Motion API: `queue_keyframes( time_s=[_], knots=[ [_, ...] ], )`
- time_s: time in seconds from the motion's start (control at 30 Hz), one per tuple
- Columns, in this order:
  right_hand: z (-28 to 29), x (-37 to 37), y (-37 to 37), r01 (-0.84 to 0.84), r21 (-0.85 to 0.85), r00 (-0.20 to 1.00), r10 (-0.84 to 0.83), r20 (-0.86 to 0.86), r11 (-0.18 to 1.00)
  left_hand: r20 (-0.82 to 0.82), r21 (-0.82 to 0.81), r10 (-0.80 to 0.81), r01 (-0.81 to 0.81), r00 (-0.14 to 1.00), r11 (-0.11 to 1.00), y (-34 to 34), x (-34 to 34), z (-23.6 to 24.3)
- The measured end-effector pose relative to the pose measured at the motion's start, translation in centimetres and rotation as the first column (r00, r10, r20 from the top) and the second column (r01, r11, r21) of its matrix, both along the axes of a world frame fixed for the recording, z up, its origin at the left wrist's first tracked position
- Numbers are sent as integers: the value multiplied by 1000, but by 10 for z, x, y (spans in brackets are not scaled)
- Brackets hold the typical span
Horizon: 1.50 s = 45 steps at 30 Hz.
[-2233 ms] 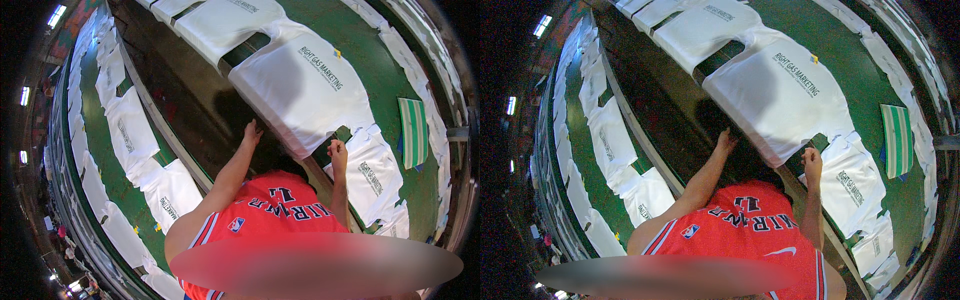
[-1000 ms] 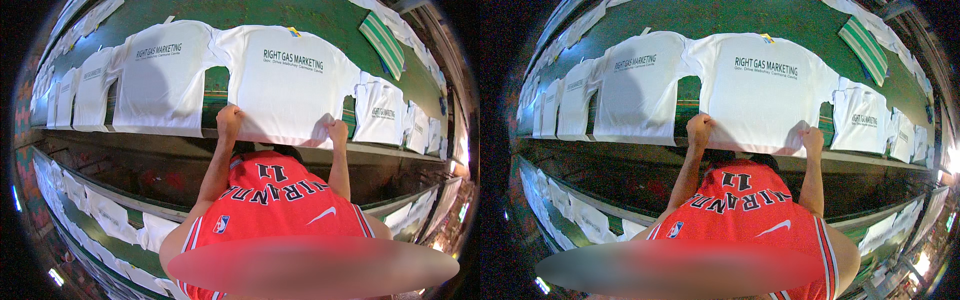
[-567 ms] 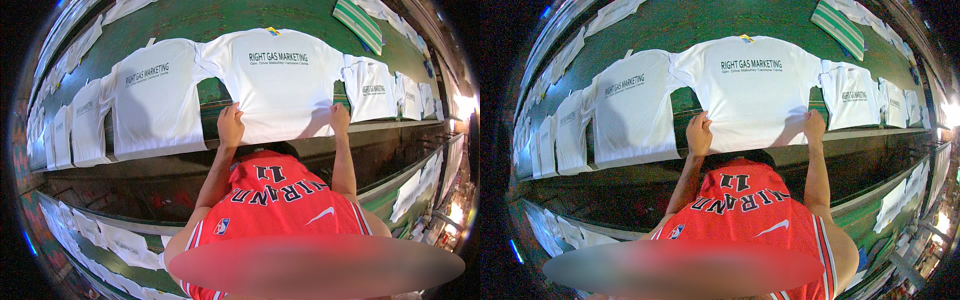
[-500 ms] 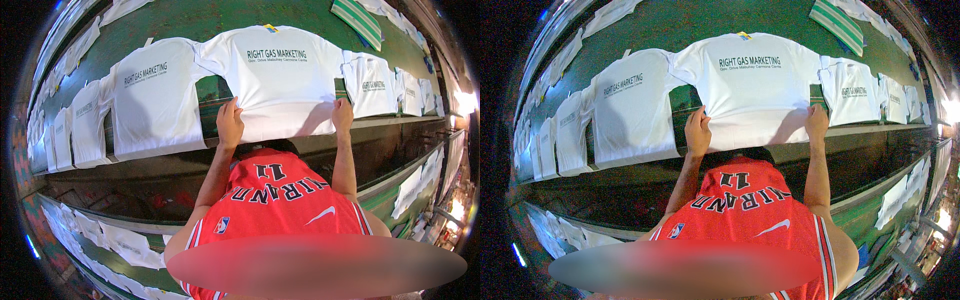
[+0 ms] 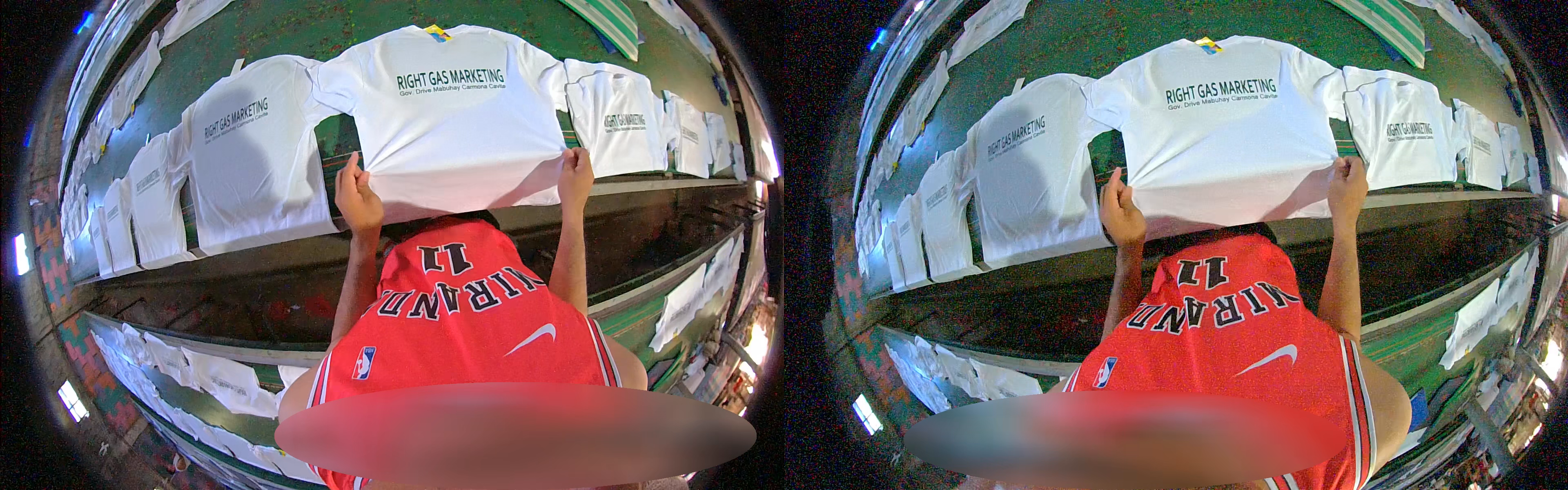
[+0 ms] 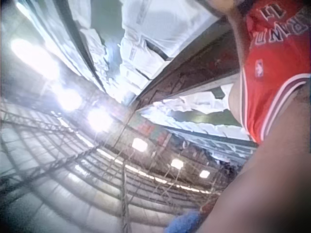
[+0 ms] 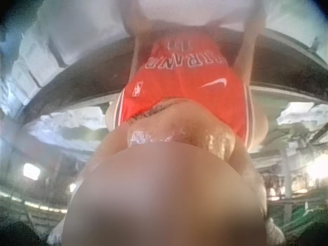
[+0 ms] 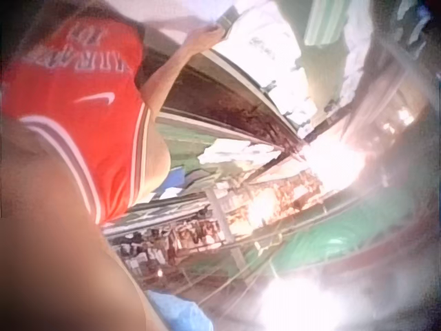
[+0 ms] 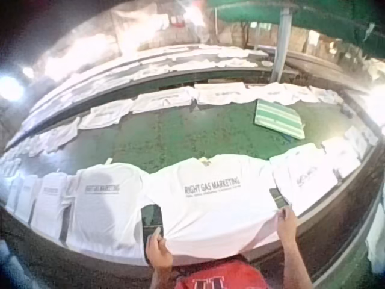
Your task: The person repeatedly picks up white t-shirts from a green worktable, smooths them flat, folds them in half, and places them in a growing stack. The shirts bear printed text. The person handles the shirts one at a time throughout the clip.
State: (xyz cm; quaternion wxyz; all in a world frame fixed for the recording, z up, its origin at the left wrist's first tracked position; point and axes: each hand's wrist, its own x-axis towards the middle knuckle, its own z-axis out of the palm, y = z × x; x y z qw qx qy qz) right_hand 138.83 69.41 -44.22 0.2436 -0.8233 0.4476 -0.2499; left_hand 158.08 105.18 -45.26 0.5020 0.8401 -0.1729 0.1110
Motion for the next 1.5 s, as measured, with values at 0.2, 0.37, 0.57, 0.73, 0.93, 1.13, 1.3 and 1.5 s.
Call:
queue_keyframes(
  time_s=[0.2, 0.37, 0.57, 0.73, 0.93, 1.13, 1.3, 1.5],
  knots=[
    [-15, -14, -25, -161, 228, 959, 98, 265, 960, 96, -12, 97, -97, 991, 995, -3, 11, -8],
    [-50, -37, -21, -384, 249, 757, 458, -467, 889, -45, 260, -117, 125, 992, 958, 11, 7, -28],
    [-64, -30, -16, -280, 223, 754, 357, -551, 934, -449, 556, -143, 401, 882, 728, 25, 14, -41],
    [-45, 17, -29, -287, -56, 812, 212, -544, 956, -331, 537, -189, 349, 925, 768, -7, 44, -42],
    [-56, 83, -33, -217, 31, 909, 214, -359, 976, 87, 417, -257, 199, 963, 887, -83, 71, -62],
    [-81, 97, -44, -203, 138, 906, 239, -350, 969, -16, 326, -125, 123, 992, 937, -91, 78, -95],
    [-81, 99, -61, -219, 180, 953, 250, -169, 959, -11, 340, -131, 127, 991, 932, -94, 89, -112],
    [-66, 94, -72, -177, 412, 984, 173, 47, 894, 113, 426, -195, 129, 974, 895, -98, 87, -93]
  ],
)
